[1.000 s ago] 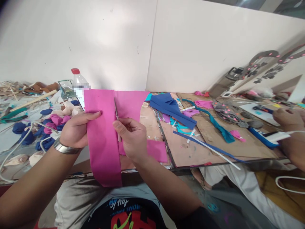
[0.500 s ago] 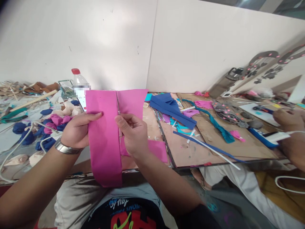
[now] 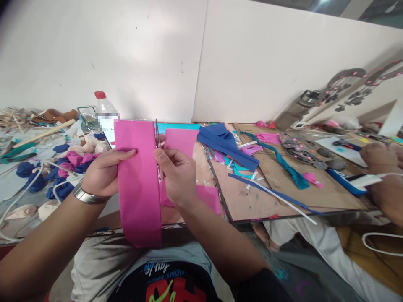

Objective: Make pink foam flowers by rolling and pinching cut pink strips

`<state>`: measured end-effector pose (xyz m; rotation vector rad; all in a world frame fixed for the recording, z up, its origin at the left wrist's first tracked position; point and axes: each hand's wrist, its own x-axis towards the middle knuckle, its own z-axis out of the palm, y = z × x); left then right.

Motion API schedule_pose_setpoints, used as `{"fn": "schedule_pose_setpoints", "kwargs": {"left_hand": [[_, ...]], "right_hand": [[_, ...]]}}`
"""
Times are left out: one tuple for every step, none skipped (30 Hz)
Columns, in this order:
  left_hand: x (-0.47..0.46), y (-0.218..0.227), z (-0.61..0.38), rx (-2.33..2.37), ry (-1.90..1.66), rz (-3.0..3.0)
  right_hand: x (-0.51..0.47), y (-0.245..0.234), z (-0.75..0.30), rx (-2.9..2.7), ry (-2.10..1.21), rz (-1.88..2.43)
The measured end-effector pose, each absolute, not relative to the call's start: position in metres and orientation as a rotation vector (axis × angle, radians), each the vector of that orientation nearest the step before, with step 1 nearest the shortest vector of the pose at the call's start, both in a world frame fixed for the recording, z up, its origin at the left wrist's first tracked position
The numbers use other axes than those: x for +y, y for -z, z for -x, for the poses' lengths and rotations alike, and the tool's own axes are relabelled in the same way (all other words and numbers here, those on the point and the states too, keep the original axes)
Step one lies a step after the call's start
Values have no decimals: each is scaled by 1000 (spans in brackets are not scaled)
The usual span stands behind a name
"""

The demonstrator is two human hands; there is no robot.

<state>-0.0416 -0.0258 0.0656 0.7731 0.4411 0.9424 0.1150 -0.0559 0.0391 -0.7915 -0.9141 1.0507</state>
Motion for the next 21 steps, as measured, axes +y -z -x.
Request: {"fn": "schedule_pose_setpoints", "kwargs": {"left_hand": [[-25,-65,42,440,-945,-780],[-24,-64,42,442,-947,-789],[-22,-63,43,446,-947,-801],[-20,-62,44,452,-949,-816],[-17,-61,45,462,-953,-832],[-14,-60,46,472,-966,-849],[-11,-59,46,480,-988,-865],[-9,-60,47,486,-1018,-881],[-7,-61,47,487,-1050,-902],[-5,-62,47,484,-1080,-927],[-4,-64,47,478,-1114,-951],[-4,-67,48,468,-1151,-972],[-3,-70,48,458,-1192,-986],[-3,-74,49,448,-1244,-991],[-2,-78,50,438,-1298,-991],[-2,-82,52,427,-1353,-994],[0,-87,54,418,-1413,-994],[2,-92,57,397,-1468,-1015],[5,-98,61,347,-1543,-1049],[9,-104,64,297,-1617,-1055],[13,-112,69,259,-1660,-1054]], "right_hand": [[-55,-39,-115,-908,-1063,786],[-53,-39,-115,-898,-1079,778],[-51,-39,-115,-883,-1095,767],[-49,-38,-115,-866,-1112,754],[-46,-37,-115,-850,-1125,743],[-43,-35,-116,-834,-1135,726],[-41,-34,-116,-822,-1154,721],[-38,-32,-117,-811,-1171,728],[-37,-30,-117,-797,-1192,748],[-35,-29,-117,-790,-1211,768],[-35,-27,-117,-790,-1223,786],[-34,-25,-116,-800,-1231,799],[-34,-22,-115,-819,-1232,799],[-34,-20,-114,-843,-1238,790],[-35,-19,-112,-868,-1254,777],[-36,-18,-110,-884,-1288,768],[-37,-17,-109,-888,-1321,773],[-38,-18,-108,-895,-1343,782],[-40,-19,-109,-912,-1364,789],[-43,-22,-110,-947,-1381,794],[-46,-25,-112,-1005,-1410,789]]}}
